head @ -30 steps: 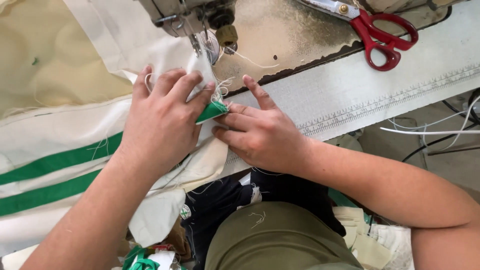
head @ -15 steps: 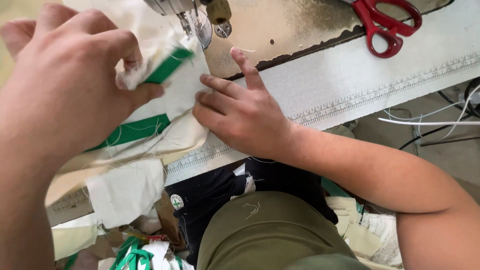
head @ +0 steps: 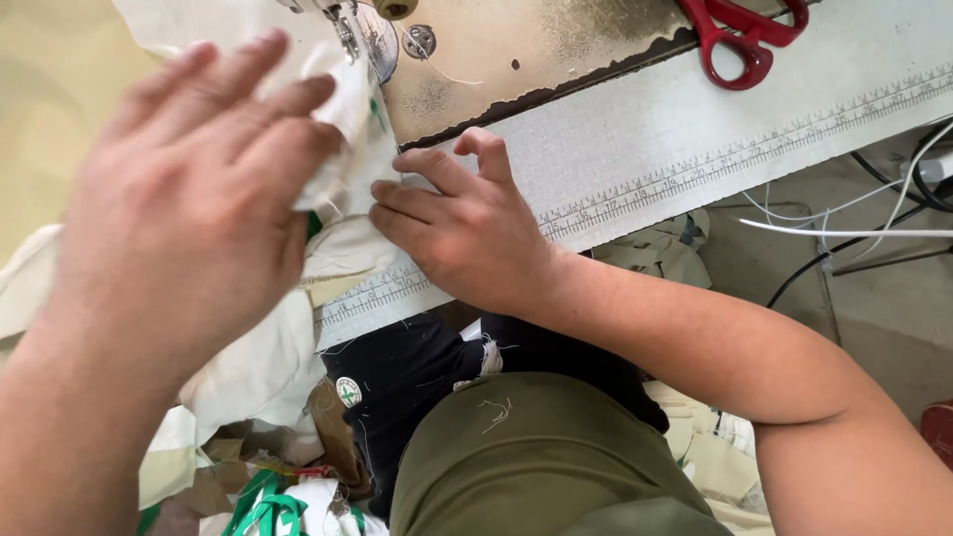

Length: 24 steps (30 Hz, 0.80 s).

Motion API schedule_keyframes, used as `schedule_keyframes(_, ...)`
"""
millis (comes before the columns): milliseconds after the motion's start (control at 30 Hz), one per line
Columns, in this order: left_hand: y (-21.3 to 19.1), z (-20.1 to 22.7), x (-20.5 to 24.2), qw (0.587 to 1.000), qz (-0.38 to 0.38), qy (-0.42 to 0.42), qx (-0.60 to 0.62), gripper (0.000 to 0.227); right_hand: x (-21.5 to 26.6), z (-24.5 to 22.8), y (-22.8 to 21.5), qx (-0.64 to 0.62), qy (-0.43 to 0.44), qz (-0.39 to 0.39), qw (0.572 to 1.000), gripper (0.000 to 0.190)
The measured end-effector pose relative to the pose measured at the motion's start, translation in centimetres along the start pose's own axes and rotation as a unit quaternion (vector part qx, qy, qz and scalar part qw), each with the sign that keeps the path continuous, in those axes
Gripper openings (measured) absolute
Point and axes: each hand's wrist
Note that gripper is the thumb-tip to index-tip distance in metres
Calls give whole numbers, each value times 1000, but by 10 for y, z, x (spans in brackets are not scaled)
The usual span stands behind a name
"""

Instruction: Sewing green straps onto a white fabric bag using an industrial sewing machine and trimming excess thread with scissors.

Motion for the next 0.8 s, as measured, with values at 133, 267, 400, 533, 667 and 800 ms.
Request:
schedule_keyframes(133,22,7,1,986,-133,-4,96,36,6,3,1,-48,6,-35,998,21)
schedule_keyframes(267,49,0,14,982,-129,-37,132,34,7,4,-2,-36,-3,-42,998,20)
schedule_keyframes(400,54,-5,15,975,-132,-71,166,26,3,5,-5,-15,-14,-26,999,17)
schedule_keyframes(533,60,-7,18,971,-128,-83,182,21,-2,8,-11,7,-32,-21,999,18)
schedule_keyframes(667,51,3,12,971,-144,-80,173,36,11,18,-1,-43,-48,-26,998,13)
schedule_keyframes(800,50,10,21,997,-62,-40,-35,27,8,27,-8,-153,-8,-126,980,16)
Point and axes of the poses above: each hand's wrist, its own x-axis away from the middle knuckle, its own y-axis out of the palm, z = x × y, and after that the axes turned 9 degrees about z, right-handed
